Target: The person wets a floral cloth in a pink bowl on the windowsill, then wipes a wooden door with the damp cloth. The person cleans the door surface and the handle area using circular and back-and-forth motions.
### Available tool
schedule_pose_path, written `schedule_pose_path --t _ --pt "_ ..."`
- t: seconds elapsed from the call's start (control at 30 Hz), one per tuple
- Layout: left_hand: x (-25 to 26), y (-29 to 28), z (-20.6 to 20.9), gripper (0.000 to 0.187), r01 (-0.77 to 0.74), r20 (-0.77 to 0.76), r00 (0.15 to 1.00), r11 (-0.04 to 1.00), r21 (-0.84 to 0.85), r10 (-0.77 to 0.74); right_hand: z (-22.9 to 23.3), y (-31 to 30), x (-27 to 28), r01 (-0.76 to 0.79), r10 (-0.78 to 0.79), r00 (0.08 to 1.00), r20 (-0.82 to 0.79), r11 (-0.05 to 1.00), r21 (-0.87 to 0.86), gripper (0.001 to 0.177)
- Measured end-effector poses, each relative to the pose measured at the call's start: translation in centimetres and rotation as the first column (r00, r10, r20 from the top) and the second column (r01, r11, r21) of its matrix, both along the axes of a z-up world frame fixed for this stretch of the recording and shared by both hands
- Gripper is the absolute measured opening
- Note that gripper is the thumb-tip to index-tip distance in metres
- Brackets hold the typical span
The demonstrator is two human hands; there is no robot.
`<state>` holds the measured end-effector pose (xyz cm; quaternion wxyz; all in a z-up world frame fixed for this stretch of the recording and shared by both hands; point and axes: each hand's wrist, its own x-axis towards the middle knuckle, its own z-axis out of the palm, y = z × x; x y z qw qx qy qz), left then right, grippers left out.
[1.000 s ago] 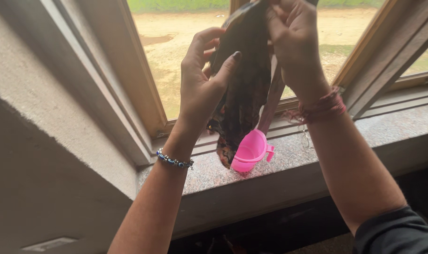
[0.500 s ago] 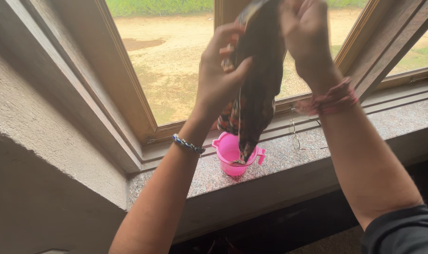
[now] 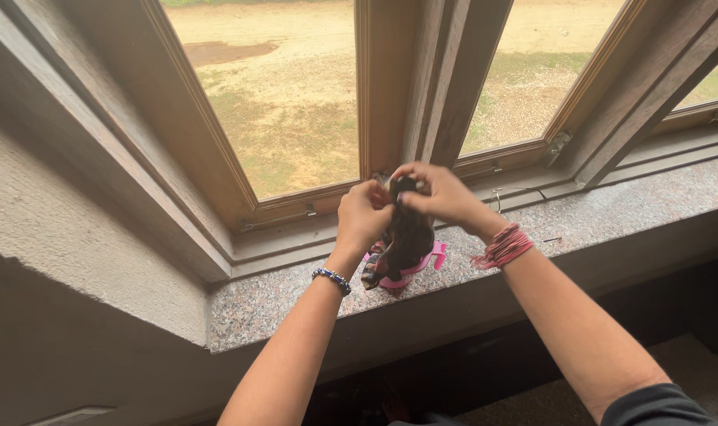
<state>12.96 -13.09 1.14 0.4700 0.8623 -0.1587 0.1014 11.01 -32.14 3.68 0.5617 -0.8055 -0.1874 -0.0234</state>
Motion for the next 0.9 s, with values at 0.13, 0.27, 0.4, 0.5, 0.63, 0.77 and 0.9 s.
schedule_pose_path --t 0.13,0.27,0.4,0.5,0.63,0.77,0.9 --pt "0.6 0.2 -3.1 0.023 0.049 -0.159 0.987 0.981 0.188 -0.018 -4.1 0.7 0.1 0.072 0.028 0.967 0.254 0.924 -0.377 0.053" --pt "-0.2 0.8 -4.0 0.026 -0.035 -0.039 0.998 0.905 0.423 0.057 -8.6 1.8 0.8 0.139 -0.008 0.974 0.227 0.812 -0.567 0.041" --pt "-0.6 1.7 -4.7 0.048 -0.026 -0.008 0.999 0.913 0.407 0.032 -12.1 2.9 2.4 0.096 0.063 0.975 0.211 0.742 -0.663 0.03" --pt "-0.7 2.2 -5.0 0.073 0.111 -0.117 0.991 0.901 0.419 -0.068 -13.6 3.4 3.4 0.02 0.01 0.999 0.04 0.719 -0.695 0.022" --pt "-1.1 2.0 -5.8 0.096 0.242 -0.247 0.96 0.833 0.498 -0.131 -15.6 3.8 4.6 0.0 0.054 0.997 0.051 0.684 -0.73 0.017" --pt "-1.1 1.9 -6.9 0.1 0.202 -0.197 0.973 0.866 0.456 -0.123 -17.1 3.9 5.2 -0.032 0.131 0.989 0.068 0.639 -0.768 0.018" --pt "-1.0 1.8 -7.6 0.095 0.164 -0.13 0.985 0.856 0.49 -0.114 -18.1 4.2 5.6 -0.014 0.17 0.979 0.113 0.609 -0.793 0.02"
